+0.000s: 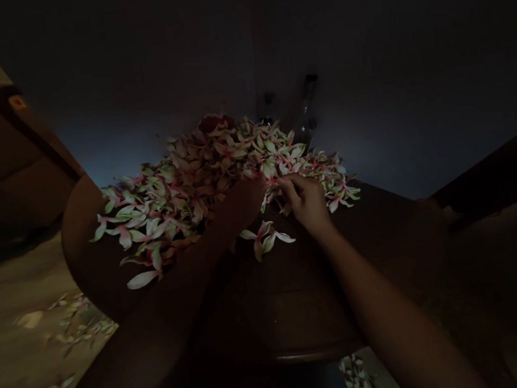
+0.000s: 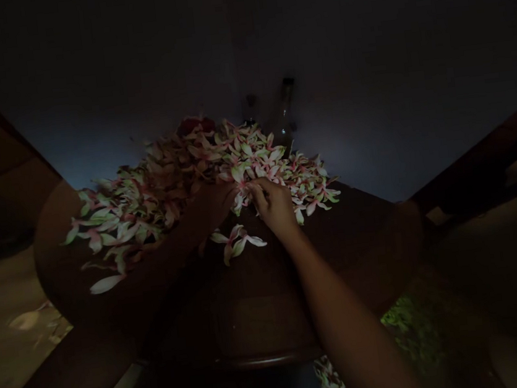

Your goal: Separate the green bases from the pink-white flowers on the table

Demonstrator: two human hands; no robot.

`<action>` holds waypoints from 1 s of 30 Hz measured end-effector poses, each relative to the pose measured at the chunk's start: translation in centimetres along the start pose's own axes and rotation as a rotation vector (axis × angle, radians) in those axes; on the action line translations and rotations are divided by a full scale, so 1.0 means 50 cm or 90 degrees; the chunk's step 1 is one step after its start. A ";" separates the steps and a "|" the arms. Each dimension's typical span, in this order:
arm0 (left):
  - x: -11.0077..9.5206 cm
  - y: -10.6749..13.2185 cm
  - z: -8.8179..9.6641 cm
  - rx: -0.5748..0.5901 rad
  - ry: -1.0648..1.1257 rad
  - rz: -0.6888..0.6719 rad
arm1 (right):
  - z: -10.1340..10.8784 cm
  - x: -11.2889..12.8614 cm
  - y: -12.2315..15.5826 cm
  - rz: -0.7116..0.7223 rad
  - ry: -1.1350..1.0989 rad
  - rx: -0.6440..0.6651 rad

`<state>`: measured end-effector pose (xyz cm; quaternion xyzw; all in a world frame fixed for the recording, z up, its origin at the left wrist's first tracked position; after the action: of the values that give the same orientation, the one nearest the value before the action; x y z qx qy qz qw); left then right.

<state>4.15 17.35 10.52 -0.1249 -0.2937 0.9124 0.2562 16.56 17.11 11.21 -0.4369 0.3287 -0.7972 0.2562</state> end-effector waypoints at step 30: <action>0.011 0.007 -0.005 0.002 -0.030 0.006 | -0.019 0.001 0.001 -0.025 0.027 0.074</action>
<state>3.66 17.51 10.07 -0.1042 -0.2974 0.9170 0.2447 15.71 17.32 10.81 -0.4102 0.2785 -0.8290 0.2586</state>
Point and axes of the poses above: each hand's wrist, its own y-axis away from the middle knuckle, its own z-axis out of the back of the hand, x = y × z, the point moved 9 cm from there along -y, towards the middle knuckle, and after that the axes turned 4 degrees about -x, right-handed, at the moved point
